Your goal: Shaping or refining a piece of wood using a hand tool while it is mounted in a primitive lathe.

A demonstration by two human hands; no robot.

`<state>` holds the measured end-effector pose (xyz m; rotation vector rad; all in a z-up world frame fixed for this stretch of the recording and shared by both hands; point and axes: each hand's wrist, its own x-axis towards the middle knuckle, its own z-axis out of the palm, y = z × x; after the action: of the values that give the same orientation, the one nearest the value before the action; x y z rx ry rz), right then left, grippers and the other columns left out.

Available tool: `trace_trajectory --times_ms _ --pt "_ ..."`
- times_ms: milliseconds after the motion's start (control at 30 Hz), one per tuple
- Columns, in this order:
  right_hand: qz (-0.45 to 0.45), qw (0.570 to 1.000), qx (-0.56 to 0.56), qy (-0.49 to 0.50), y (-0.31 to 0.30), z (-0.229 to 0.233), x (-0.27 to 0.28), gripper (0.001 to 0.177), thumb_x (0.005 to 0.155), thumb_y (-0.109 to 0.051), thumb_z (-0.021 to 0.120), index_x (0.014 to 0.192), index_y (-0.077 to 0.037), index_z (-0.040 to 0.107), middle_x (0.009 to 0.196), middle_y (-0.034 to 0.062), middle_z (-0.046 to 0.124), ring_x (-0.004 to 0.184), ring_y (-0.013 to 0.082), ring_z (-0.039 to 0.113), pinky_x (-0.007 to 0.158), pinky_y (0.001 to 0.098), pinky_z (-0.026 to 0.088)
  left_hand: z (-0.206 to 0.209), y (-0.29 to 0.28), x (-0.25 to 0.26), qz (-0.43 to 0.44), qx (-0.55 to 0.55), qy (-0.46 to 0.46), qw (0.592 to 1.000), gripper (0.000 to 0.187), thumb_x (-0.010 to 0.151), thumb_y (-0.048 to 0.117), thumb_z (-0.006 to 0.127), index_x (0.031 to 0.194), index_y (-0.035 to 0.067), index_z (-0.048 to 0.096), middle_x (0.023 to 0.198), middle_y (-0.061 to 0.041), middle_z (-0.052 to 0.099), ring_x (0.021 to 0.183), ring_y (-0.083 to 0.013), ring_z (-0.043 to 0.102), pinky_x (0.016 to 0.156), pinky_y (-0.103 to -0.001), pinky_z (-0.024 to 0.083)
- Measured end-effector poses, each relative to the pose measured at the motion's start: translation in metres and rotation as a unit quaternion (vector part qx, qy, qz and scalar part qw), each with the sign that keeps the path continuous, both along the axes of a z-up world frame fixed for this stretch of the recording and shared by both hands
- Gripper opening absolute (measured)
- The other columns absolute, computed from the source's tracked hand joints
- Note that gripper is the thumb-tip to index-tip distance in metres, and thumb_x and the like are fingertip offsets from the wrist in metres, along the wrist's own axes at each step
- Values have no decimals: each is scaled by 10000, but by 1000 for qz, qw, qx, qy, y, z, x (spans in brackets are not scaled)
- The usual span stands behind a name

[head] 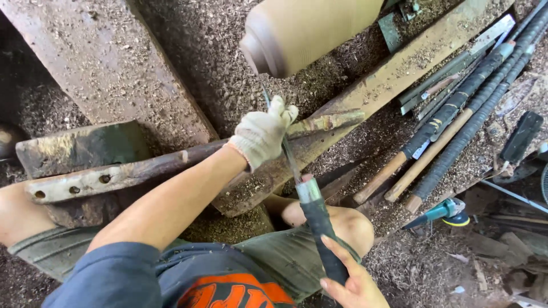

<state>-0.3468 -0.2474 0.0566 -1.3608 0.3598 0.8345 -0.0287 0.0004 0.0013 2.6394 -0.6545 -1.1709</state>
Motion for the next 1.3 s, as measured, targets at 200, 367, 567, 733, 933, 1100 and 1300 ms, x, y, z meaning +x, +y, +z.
trace_trajectory --times_ms 200,367,567,733,933,1100,1300 --pt "-36 987 -10 158 8 20 -1 911 841 47 753 1606 -200 326 1015 65 603 760 117 605 682 255 510 -30 0 7 -36 -29 -47 998 583 969 95 570 1519 133 381 1430 -240 494 810 -303 726 635 -425 597" --pt "-91 973 -26 212 29 37 6 933 814 53 757 1606 -229 352 1004 57 603 663 105 591 604 259 509 -21 1 20 -51 -34 -15 998 606 900 63 623 1469 132 426 1288 -219 558 865 -302 712 658 -418 591" --pt "-94 976 12 197 39 29 2 973 820 45 757 1638 -248 318 941 68 584 638 119 597 577 270 517 -19 6 23 -40 -91 -18 995 557 840 78 668 1367 168 513 1162 -196 565 891 -353 693 730 -449 585" --pt "-95 978 5 185 35 13 -12 975 810 74 759 1622 -247 325 995 59 604 684 104 590 615 249 498 -10 1 28 -7 -75 17 997 432 896 97 645 1314 158 555 1106 -164 608 931 -364 687 762 -460 588" --pt "-97 985 6 145 41 16 -5 875 830 114 713 1574 -185 361 1030 64 582 745 109 573 666 251 515 -9 -1 27 -15 -8 38 999 365 852 101 705 1193 29 599 1077 -188 668 958 -329 714 792 -415 597" --pt "-92 984 0 150 32 15 2 886 831 126 696 1595 -189 378 1023 56 564 754 106 551 666 243 498 -13 0 23 42 -29 29 998 303 927 156 659 1179 0 594 995 -202 710 926 -362 731 781 -430 602" --pt "-78 982 -20 170 13 16 17 835 835 143 685 1563 -158 408 1043 47 559 801 97 538 698 226 472 -16 2 19 21 -68 -36 997 346 856 130 673 1200 118 638 1058 -173 677 954 -388 707 786 -465 588"
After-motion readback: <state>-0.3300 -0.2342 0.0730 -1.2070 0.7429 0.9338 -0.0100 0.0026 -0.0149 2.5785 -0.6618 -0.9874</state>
